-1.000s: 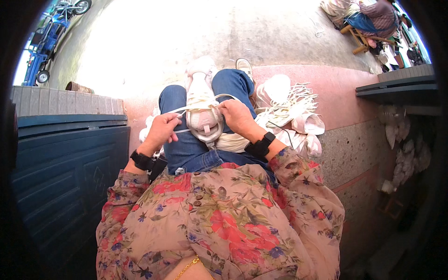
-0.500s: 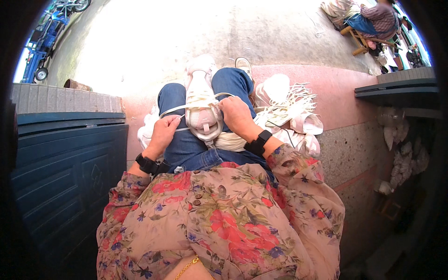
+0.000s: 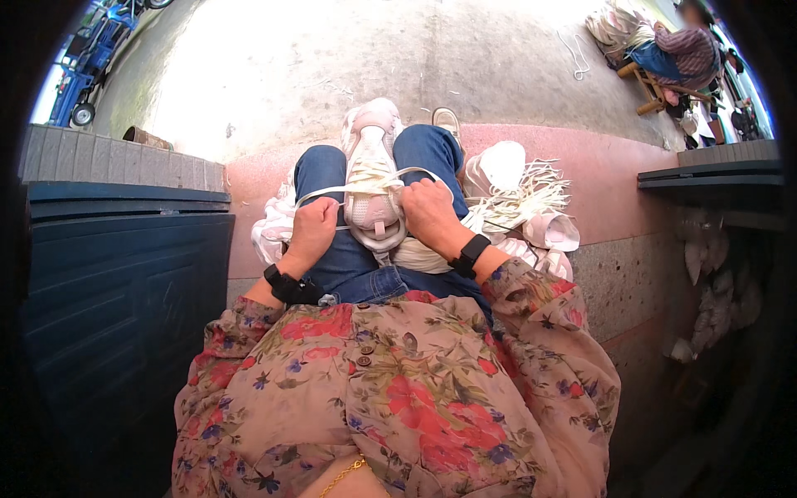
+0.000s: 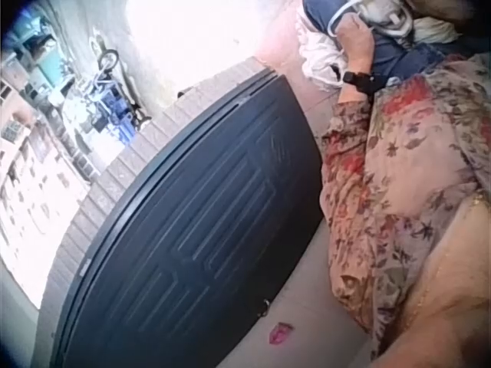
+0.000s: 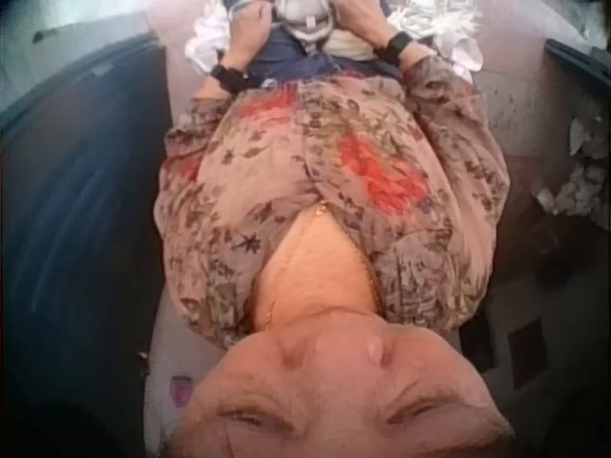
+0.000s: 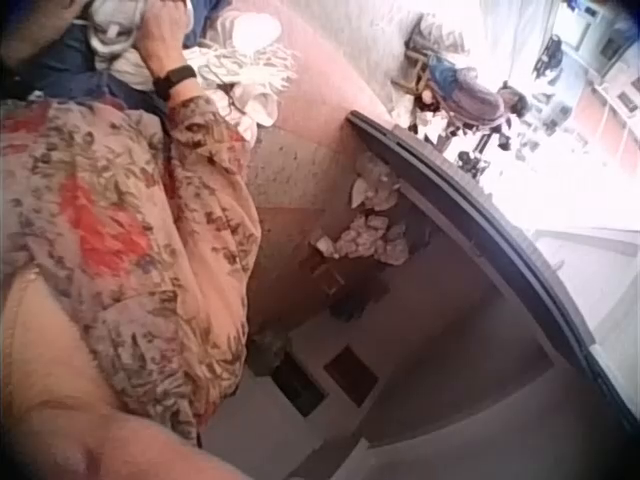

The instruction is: Lacing white athletic shoes and organizing them into pairs.

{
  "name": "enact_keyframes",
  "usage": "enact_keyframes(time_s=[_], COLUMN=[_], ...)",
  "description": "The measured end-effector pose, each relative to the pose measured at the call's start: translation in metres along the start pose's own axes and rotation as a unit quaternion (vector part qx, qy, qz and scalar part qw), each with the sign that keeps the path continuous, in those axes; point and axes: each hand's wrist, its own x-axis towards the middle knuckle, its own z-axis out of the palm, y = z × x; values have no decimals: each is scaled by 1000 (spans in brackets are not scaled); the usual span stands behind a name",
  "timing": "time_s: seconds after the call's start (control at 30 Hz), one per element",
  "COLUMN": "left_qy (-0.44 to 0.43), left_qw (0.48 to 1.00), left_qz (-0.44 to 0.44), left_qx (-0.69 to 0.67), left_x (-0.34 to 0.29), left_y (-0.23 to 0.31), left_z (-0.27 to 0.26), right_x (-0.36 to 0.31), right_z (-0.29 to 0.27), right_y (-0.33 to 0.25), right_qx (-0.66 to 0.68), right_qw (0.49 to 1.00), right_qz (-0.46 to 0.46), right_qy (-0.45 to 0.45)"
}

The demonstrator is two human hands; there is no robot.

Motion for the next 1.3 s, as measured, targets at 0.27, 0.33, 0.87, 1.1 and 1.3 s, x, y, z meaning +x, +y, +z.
enact_keyframes(time_s=[0.27,0.33,0.87,1.1,1.3], left_qy=[-79,-87,8,-81,-151], left_qw=[953,941,976,908,945], left_qz=[174,195,82,208,219], left_qx=[234,263,200,353,188], left_x=[9,9,-3,7,20], left_y=[11,11,23,41,24], left_z=[-7,-7,2,-2,-8], right_x=[6,5,9,22,9], right_z=[-15,-19,-18,-27,-20], right_y=[-8,-14,-14,-26,-15], right_qx=[-15,-24,-32,-131,-54], right_qw=[999,999,997,978,994], right_qz=[5,10,-65,-90,-98], right_qy=[-36,-27,-10,-133,-4])
